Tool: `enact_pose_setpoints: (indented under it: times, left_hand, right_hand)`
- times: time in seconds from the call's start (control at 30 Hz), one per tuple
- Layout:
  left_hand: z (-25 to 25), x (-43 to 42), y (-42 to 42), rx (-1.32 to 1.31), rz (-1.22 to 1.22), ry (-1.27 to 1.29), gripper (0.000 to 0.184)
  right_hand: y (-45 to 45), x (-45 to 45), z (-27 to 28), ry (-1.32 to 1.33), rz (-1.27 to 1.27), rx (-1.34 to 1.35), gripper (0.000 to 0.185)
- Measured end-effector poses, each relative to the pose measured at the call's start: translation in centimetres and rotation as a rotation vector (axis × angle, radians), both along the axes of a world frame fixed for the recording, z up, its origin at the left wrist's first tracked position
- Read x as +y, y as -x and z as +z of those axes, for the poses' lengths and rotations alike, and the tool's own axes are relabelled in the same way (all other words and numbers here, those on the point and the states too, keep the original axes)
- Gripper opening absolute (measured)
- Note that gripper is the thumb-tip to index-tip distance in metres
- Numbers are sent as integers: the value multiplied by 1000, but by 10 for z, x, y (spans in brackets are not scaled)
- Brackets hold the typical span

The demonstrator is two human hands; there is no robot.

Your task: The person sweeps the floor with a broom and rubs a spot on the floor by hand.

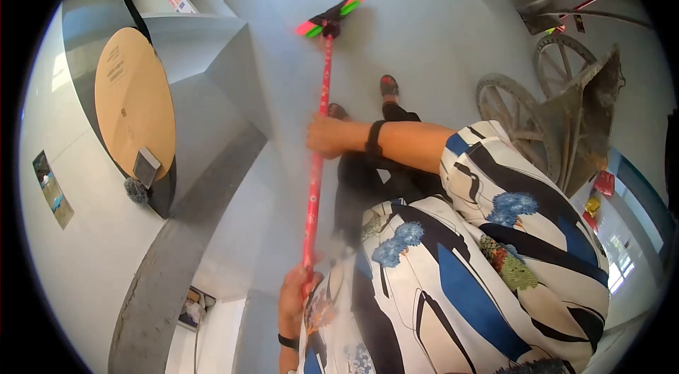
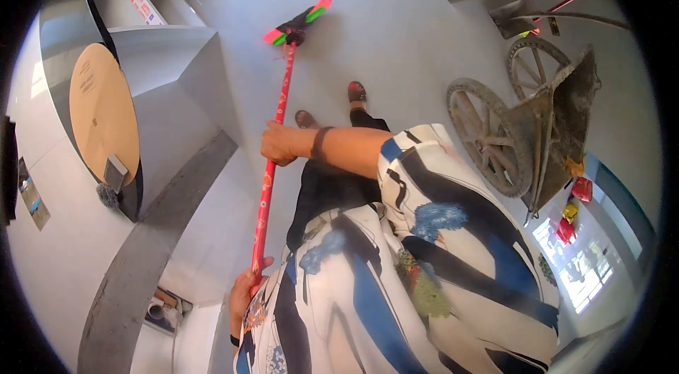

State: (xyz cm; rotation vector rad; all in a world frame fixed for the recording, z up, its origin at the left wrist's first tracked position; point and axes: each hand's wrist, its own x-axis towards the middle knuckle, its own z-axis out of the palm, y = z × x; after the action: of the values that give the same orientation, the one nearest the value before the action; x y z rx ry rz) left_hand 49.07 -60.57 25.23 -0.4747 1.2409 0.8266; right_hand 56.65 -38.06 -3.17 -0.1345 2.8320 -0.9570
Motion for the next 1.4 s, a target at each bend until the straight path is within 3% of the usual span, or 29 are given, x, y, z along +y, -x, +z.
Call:
enact_pose_setpoints:
  times: [0.1,0.17,0.27,0.47,0.7,0.83,0.97,1.07,1.2,1.27,1.4]
  left_hand:
    - [8,-1,-5,-41,14,69,50]
    - [11,-3,-6,66,-126,142,47]
    - [25,15,-3,177,-338,168,50]
    - [43,28,-4,189,-304,111,43]
    - [-2,8,2,166,-316,115,27]
    - [4,3,7,222,-432,127,29]
    - [13,17,13,210,-539,126,34]
    - [-17,2,18,331,-680,-64,36]
    - [-42,24,22,344,-655,-142,34]
    - [-56,42,28,407,-934,-239,30]
    - [-106,33,50,170,-788,-163,28]
  right_hand:
    - [-17,-10,4,19,-28,-21,9]
    - [-23,-11,12,78,72,-177,10]
    - [-34,-19,13,65,-29,-58,9]
    - [-32,-15,29,-43,-53,-56,9]
    - [-33,-6,-1,-41,-101,-23,6]
    - [-43,-17,6,3,-111,-105,8]
    - [-52,-17,17,40,-242,-12,11]
    - [-60,-13,5,25,-297,-10,10]
    - [-71,-9,-18,-22,-391,-23,8]
    - [-75,-9,-25,-15,-432,-94,7]
    - [-72,4,-33,-43,-403,-287,13]
